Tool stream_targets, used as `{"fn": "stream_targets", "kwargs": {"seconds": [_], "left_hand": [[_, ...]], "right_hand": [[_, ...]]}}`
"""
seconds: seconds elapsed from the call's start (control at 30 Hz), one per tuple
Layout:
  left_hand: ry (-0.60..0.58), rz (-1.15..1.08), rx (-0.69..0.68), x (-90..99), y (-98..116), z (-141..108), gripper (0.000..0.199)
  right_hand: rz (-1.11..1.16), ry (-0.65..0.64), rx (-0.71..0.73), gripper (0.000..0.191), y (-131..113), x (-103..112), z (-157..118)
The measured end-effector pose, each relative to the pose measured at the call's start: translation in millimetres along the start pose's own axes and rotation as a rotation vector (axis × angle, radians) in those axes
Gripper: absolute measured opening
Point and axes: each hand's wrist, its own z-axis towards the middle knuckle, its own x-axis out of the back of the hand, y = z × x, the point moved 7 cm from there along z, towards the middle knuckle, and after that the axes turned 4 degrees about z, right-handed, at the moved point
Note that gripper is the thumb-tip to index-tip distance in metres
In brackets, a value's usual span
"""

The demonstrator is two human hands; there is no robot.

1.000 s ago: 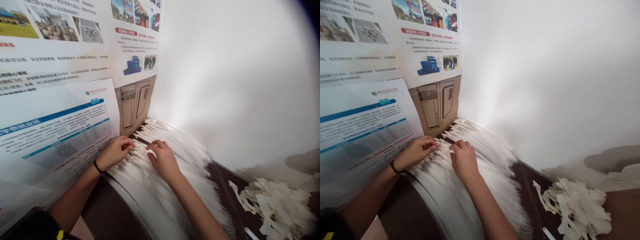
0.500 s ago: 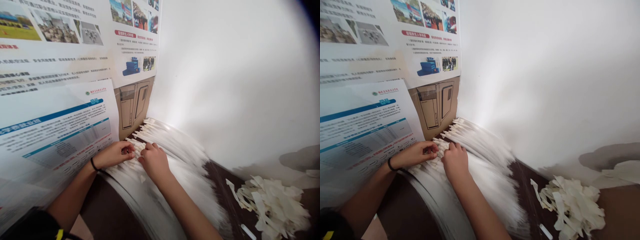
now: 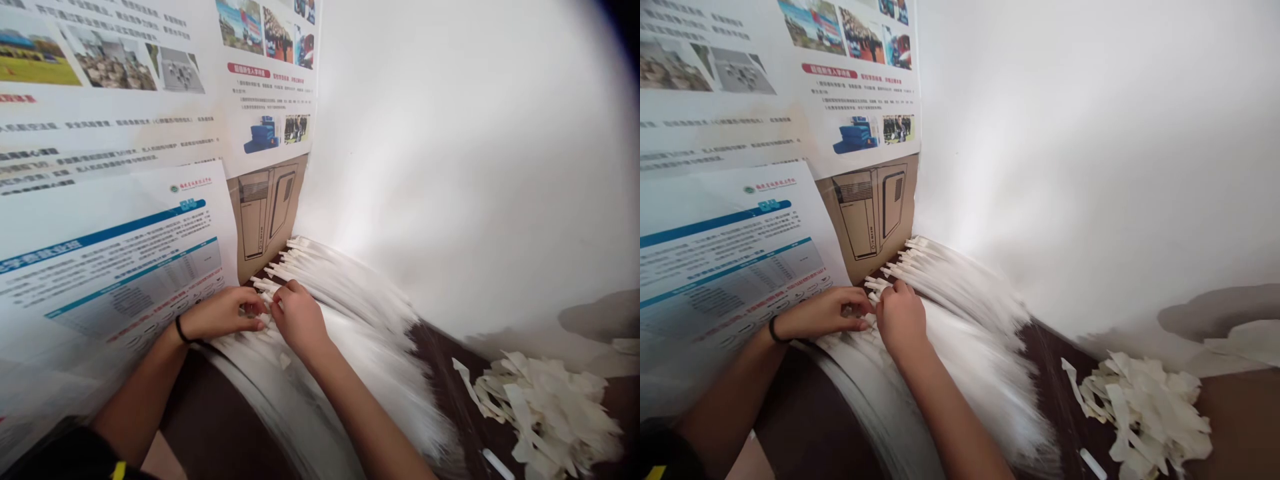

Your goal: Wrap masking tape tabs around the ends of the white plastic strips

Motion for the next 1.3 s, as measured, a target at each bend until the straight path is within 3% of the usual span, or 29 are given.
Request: {"fn": "stream_targets", "kwargs": {"seconds": [0.17, 0.43, 0.6, 0.73, 0.87, 0.93, 1.03, 1.1, 1.2, 1.3], "left_hand": [[0.169, -0.211, 0.099, 8.6, -12, 3, 0.051], [0.16, -0.549, 0.09, -6.5, 0, 6, 0.051], [0.153, -0.659, 0.017, -9.1, 12, 6, 0.047], [0.135, -0.674, -0.053, -8.2, 25, 10, 0.043], [0.095, -0.679, -0.066, -4.1, 32, 12, 0.034], [0.086, -0.709, -0.066, -0.1, 37, 12, 0.032], [0.07, -0.805, -0.071, 7.1, 52, 13, 0.031], [0.041, -0.882, -0.081, 9.3, 71, 16, 0.031], [-0.059, -0.987, -0.117, -1.6, 110, 23, 0.032], [-0.304, -1.235, -0.074, -43.9, 144, 29, 0.032]], "right_hand": [[0.238, 0.049, -0.012, 0.01, 7, 8, 0], [0.568, 0.096, -0.025, 0.017, 11, 16, -6], [0.695, 0.157, -0.038, 0.019, 11, 31, -11], [0.795, 0.199, -0.025, 0.019, 2, 67, -15], [0.933, 0.248, -0.012, 0.02, -18, 131, -27], [1.15, 0.286, -0.078, 0.017, -26, 160, -39], [1.305, 0.322, -0.158, 0.024, -39, 191, -58], [1.383, 0.288, -0.195, 0.029, -47, 195, -68], [1.481, 0.258, -0.226, 0.028, -47, 179, -83], [1.518, 0.335, -0.261, 0.019, -25, 147, -102]]}}
